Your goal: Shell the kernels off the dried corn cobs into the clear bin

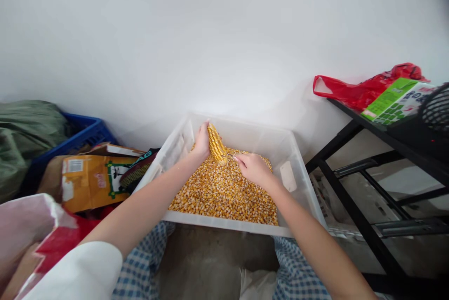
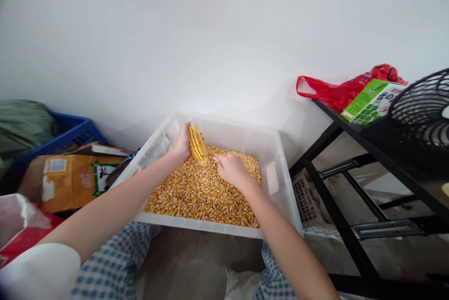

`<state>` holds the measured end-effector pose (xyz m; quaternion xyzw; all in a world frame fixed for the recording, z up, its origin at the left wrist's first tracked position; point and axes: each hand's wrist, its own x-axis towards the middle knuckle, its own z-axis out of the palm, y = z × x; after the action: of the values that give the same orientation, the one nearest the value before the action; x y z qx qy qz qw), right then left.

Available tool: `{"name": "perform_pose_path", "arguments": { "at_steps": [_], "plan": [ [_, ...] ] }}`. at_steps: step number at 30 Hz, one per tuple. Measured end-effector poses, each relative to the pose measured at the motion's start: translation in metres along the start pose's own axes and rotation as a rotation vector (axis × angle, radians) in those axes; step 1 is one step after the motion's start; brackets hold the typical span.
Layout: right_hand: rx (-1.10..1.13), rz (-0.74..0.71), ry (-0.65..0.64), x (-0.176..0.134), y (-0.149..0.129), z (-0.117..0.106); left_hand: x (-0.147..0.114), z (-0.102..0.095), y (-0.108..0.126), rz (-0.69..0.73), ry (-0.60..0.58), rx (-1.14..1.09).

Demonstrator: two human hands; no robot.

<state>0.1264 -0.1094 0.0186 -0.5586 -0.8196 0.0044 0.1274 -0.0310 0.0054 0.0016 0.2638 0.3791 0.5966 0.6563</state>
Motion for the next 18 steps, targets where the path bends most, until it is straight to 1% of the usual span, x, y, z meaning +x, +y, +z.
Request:
{"name": "perform_pose_path", "arguments": {
  "at_steps": [5, 10, 14, 18],
  "plan": [
    [0.114, -0.041, 0.005, 0.000, -0.002, 0.007, -0.003, 0.003, 0.000, 0.001, -0.017, -0.005],
    [0.220, -0.074, 0.005, 0.000, -0.002, 0.014, -0.004, 0.003, -0.002, 0.050, -0.027, 0.002],
    [0.254, -0.089, 0.019, -0.001, -0.002, 0.015, -0.004, 0.002, -0.003, 0.062, -0.054, 0.005],
    [0.286, -0.087, 0.007, 0.000, -0.004, 0.014, -0.005, 0.002, -0.005, 0.153, -0.053, 0.053]
  ]
}}
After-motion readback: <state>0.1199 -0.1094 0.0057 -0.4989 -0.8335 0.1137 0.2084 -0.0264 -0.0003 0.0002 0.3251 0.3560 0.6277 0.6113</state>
